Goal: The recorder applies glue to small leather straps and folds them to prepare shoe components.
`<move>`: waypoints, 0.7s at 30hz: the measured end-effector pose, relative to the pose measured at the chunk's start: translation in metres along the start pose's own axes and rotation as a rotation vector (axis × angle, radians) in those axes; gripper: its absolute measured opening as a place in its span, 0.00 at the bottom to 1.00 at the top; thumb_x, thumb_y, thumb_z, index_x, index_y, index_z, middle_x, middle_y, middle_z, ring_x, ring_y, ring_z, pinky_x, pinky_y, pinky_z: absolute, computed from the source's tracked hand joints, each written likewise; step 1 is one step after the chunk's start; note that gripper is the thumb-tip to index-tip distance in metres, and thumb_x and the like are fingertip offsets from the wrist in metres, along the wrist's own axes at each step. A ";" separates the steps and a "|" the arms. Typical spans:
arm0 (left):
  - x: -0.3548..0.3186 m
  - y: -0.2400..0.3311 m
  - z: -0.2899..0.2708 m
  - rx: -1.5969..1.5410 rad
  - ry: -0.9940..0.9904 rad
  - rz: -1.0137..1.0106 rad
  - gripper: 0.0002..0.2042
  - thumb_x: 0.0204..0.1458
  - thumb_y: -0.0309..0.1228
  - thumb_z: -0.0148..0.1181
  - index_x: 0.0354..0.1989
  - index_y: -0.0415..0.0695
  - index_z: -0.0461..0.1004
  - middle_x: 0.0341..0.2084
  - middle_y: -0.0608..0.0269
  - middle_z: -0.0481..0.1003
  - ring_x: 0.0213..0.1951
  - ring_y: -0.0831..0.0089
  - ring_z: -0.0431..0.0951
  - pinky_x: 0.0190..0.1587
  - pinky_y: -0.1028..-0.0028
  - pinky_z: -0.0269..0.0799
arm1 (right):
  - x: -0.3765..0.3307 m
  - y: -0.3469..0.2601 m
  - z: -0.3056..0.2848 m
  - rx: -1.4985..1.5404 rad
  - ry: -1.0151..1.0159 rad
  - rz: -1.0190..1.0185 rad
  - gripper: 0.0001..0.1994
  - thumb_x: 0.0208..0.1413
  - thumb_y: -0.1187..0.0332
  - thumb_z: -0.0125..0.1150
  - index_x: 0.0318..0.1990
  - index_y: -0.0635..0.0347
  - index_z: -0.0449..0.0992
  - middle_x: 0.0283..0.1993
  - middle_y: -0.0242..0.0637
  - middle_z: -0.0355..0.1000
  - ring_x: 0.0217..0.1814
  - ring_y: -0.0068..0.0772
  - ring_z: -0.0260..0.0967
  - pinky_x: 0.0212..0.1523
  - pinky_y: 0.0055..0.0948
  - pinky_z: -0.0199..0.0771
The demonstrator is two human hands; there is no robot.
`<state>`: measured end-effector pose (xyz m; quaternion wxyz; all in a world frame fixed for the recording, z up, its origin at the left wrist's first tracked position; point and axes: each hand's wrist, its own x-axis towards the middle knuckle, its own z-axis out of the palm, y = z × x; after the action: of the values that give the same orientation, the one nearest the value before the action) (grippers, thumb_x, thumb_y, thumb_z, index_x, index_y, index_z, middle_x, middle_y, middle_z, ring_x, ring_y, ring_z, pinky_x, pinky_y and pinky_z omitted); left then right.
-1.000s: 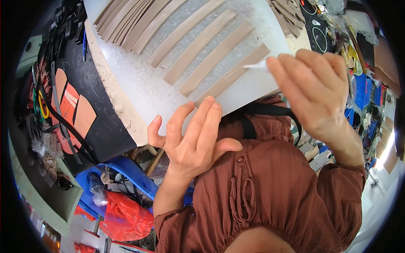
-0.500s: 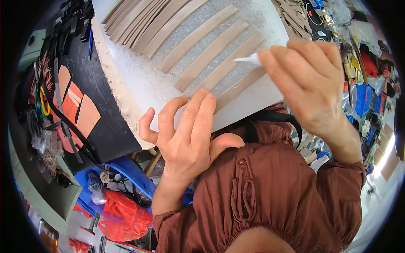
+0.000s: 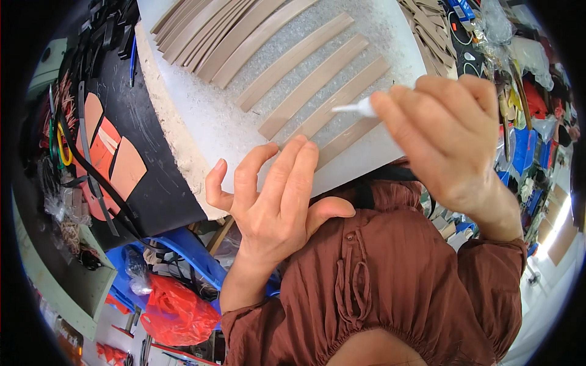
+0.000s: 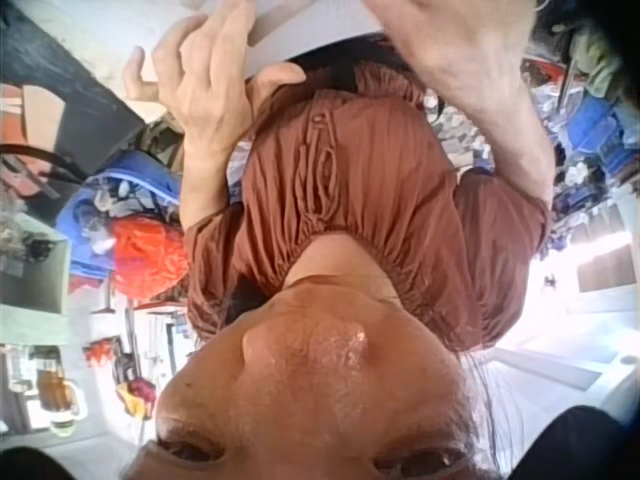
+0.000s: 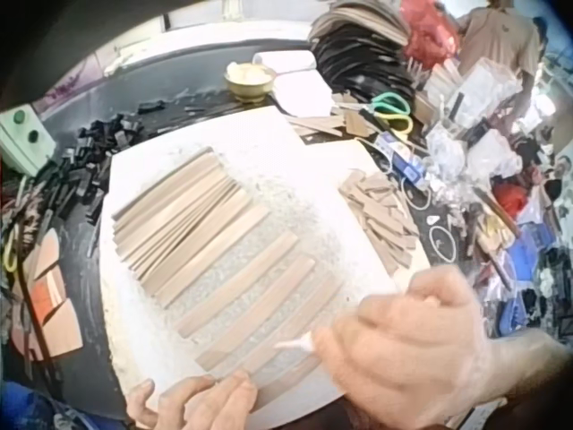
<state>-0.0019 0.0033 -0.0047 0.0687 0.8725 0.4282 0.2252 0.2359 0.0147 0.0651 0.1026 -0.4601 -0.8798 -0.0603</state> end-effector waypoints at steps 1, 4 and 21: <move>0.001 0.000 0.000 -0.002 -0.001 0.001 0.37 0.60 0.68 0.40 0.50 0.45 0.80 0.43 0.68 0.81 0.48 0.65 0.76 0.67 0.55 0.44 | 0.001 -0.004 0.000 0.026 -0.009 0.004 0.22 0.38 0.68 0.60 0.45 0.63 0.82 0.43 0.34 0.77 0.43 0.35 0.73 0.44 0.35 0.65; 0.000 0.000 0.000 0.002 -0.001 0.002 0.38 0.60 0.68 0.40 0.49 0.44 0.80 0.43 0.68 0.81 0.47 0.64 0.76 0.67 0.55 0.44 | 0.000 -0.004 0.003 0.000 -0.044 0.019 0.22 0.37 0.71 0.61 0.45 0.62 0.82 0.42 0.33 0.77 0.44 0.36 0.74 0.44 0.35 0.64; 0.014 -0.015 -0.003 -0.093 -0.044 -0.008 0.39 0.57 0.68 0.45 0.51 0.40 0.77 0.47 0.59 0.80 0.48 0.62 0.77 0.61 0.58 0.54 | 0.020 0.010 0.015 -0.067 0.044 -0.014 0.19 0.39 0.66 0.59 0.42 0.61 0.82 0.40 0.32 0.76 0.41 0.33 0.72 0.46 0.35 0.64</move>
<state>-0.0059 0.0234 -0.0021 0.1193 0.8713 0.4193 0.2253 0.2307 0.0395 0.0552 0.1060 -0.4559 -0.8780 -0.1004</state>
